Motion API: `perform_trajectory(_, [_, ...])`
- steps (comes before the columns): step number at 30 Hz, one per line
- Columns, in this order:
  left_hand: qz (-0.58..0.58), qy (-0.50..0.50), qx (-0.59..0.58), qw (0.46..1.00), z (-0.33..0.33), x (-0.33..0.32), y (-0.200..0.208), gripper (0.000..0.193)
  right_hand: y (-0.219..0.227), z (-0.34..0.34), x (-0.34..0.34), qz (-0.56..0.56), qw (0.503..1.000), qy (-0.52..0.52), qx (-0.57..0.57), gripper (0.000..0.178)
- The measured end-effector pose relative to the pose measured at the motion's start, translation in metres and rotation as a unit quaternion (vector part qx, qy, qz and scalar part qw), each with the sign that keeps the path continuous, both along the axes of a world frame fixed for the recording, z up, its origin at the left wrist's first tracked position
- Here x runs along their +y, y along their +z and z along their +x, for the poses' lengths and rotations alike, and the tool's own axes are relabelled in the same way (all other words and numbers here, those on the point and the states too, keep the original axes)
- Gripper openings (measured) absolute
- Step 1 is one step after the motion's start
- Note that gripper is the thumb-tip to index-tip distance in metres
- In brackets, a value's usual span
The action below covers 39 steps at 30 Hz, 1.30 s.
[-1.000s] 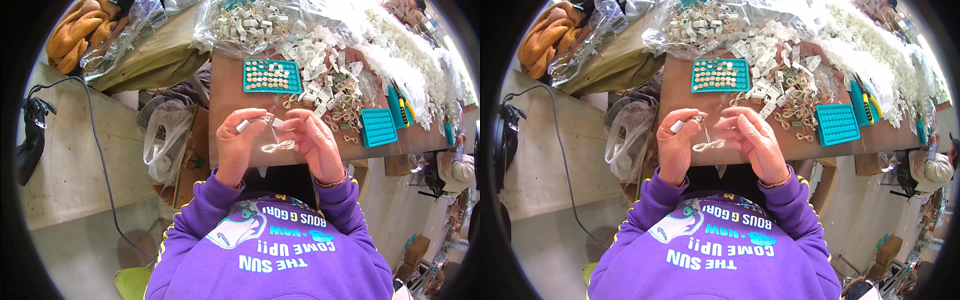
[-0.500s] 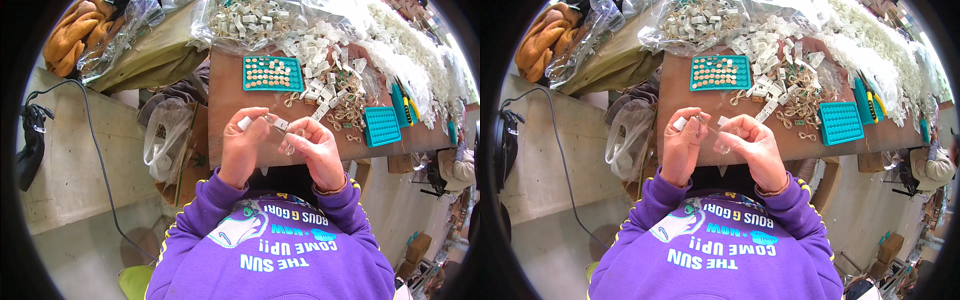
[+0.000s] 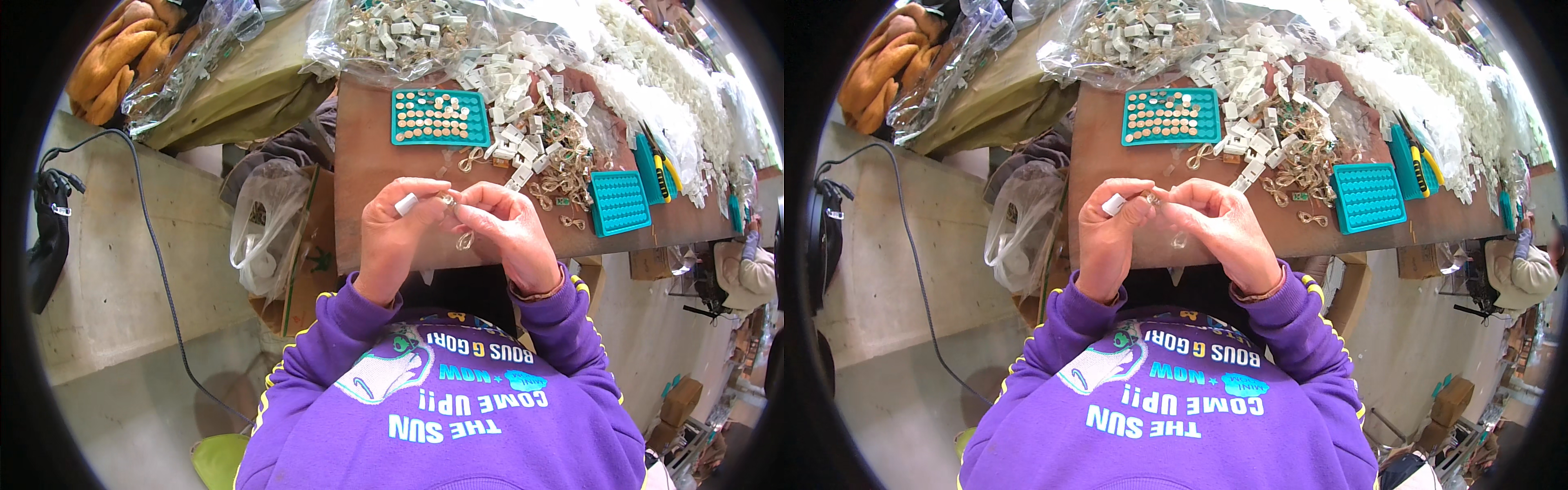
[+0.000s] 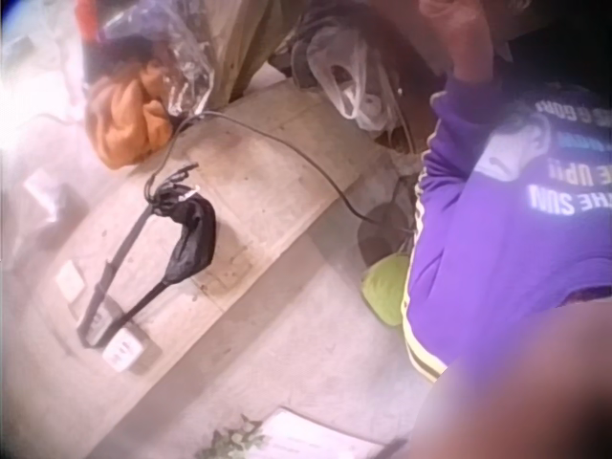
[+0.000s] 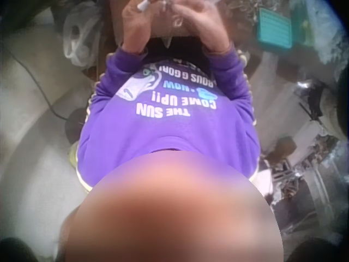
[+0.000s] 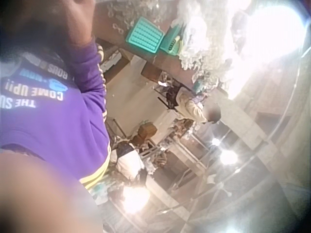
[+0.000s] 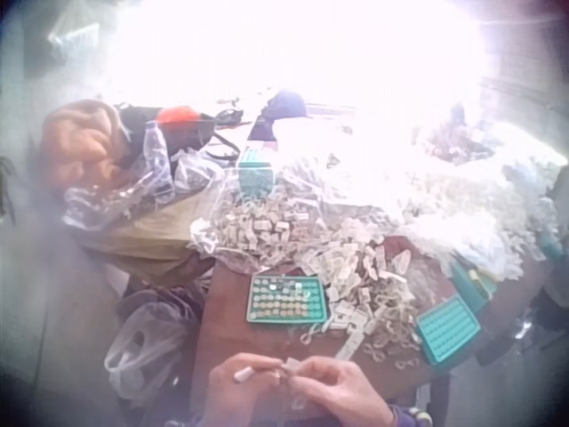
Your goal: The person assembles small white plastic components with rubber bands at a workbench. They pick up parts, attach rubber bands, and place the assembled units into a green tray. Other workers are visible in the background performing similar tasks.
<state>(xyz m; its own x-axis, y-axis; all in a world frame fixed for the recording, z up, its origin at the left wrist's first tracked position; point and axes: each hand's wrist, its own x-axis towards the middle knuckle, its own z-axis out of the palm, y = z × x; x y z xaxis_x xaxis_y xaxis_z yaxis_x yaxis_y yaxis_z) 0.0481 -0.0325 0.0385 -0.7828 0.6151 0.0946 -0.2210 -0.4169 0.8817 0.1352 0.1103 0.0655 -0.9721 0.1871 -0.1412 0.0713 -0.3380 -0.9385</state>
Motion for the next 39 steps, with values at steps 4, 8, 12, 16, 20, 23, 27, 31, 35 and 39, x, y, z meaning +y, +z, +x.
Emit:
perform_trajectory(4, [-0.007, -0.021, -0.025, 0.999, -0.002, -0.002, -0.001, 0.018, 0.005, -0.002, 0.001, 0.022, 0.999, 0.019, -0.018, 0.015])
perform_trajectory(8, [-0.003, -0.044, -0.059, 0.997, -0.003, -0.003, -0.002, 0.018, 0.008, -0.001, 0.003, 0.065, 0.997, 0.027, -0.033, 0.013])
perform_trajectory(12, [-0.002, -0.059, -0.085, 0.995, -0.004, -0.002, -0.003, 0.019, 0.008, 0.000, 0.007, 0.107, 0.993, 0.040, -0.039, 0.014])
perform_trajectory(16, [0.007, -0.056, -0.090, 0.994, -0.003, -0.001, -0.002, 0.019, 0.008, 0.000, 0.005, -0.015, 0.998, 0.051, -0.025, 0.017])
perform_trajectory(20, [0.007, -0.060, -0.087, 0.994, -0.001, 0.000, 0.001, 0.018, 0.006, 0.003, 0.000, -0.127, 0.986, 0.073, -0.074, 0.019])
perform_trajectory(23, [0.028, -0.068, -0.117, 0.990, -0.001, -0.001, 0.002, 0.017, 0.002, 0.004, 0.001, -0.124, 0.987, 0.084, -0.063, 0.019])
perform_trajectory(27, [0.019, -0.058, -0.119, 0.991, -0.003, -0.002, 0.001, 0.016, 0.000, 0.004, 0.011, -0.061, 0.991, 0.113, -0.039, 0.020])
perform_trajectory(31, [-0.012, -0.008, -0.065, 0.998, -0.004, -0.001, 0.000, 0.014, 0.002, 0.006, 0.005, 0.347, 0.930, -0.096, 0.080, 0.014])
perform_trajectory(35, [-0.054, 0.053, -0.002, 0.997, 0.005, 0.004, -0.001, 0.011, 0.003, 0.003, -0.011, 0.572, 0.777, -0.174, 0.200, 0.025])
perform_trajectory(39, [-0.078, 0.015, -0.085, 0.993, 0.003, 0.000, -0.001, 0.017, -0.004, -0.007, -0.014, 0.582, 0.765, -0.179, 0.209, 0.022])
